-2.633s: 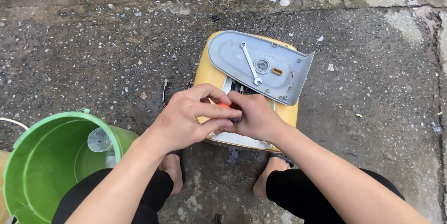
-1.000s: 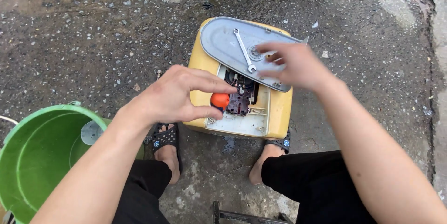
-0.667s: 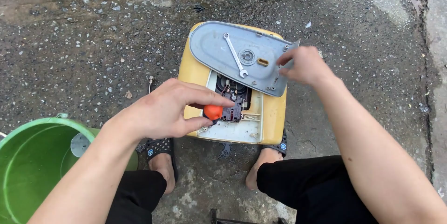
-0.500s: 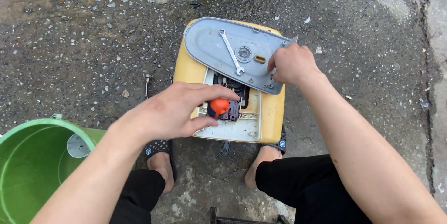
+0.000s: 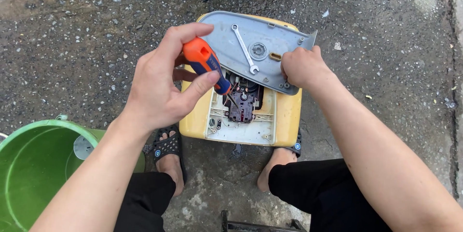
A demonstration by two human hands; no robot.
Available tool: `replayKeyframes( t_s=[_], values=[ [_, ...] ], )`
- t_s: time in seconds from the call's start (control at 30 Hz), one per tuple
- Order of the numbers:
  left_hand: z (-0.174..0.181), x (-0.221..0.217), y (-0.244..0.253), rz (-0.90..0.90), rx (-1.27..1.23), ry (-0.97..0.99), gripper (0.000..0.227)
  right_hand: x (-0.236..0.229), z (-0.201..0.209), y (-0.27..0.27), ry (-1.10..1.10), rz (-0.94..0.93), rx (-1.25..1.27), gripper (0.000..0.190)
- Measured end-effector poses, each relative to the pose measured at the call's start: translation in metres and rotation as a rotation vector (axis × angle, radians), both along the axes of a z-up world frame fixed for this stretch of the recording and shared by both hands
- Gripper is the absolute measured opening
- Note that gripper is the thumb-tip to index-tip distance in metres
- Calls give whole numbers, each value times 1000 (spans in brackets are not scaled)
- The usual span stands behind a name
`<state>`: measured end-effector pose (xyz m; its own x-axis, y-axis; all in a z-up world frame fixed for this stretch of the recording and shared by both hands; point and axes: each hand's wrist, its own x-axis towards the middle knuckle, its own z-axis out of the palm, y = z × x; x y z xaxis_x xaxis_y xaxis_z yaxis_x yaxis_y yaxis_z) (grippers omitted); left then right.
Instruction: Reassembling a small appliance by fastening internal components with a screwdriver and fitting the outer casing.
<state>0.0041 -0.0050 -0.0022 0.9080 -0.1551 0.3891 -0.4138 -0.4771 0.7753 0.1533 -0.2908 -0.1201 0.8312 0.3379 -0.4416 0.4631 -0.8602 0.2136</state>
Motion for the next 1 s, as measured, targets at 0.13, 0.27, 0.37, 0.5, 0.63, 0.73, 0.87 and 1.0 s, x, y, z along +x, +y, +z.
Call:
replayKeyframes(
  t_s=[0.13,0.27,0.37,0.5,0.63,0.73,0.87,1.0],
  values=[
    [-8,1,2,66,9,-52,58,-1,5,1,10,-22,31,14],
    [-16,6,4,201,-240,-58,63,-3,10,2,9,15,-5,16],
    [-16,14,5,232,-441,0,55,-4,10,1,-30,68,-19,15],
    [-27,30,0,322,-385,267,39,-4,4,-1,-66,110,27,11],
    [-53,47,-8,448,78,391,27,-2,8,2,-52,55,92,16],
    [-56,51,-25,321,247,633,35,-6,16,1,-61,31,180,14],
    [-66,64,-38,274,376,711,20,4,18,-11,-90,-19,259,13],
    [-76,74,-56,231,430,689,11,11,35,-40,-207,-148,696,13]
  ],
)
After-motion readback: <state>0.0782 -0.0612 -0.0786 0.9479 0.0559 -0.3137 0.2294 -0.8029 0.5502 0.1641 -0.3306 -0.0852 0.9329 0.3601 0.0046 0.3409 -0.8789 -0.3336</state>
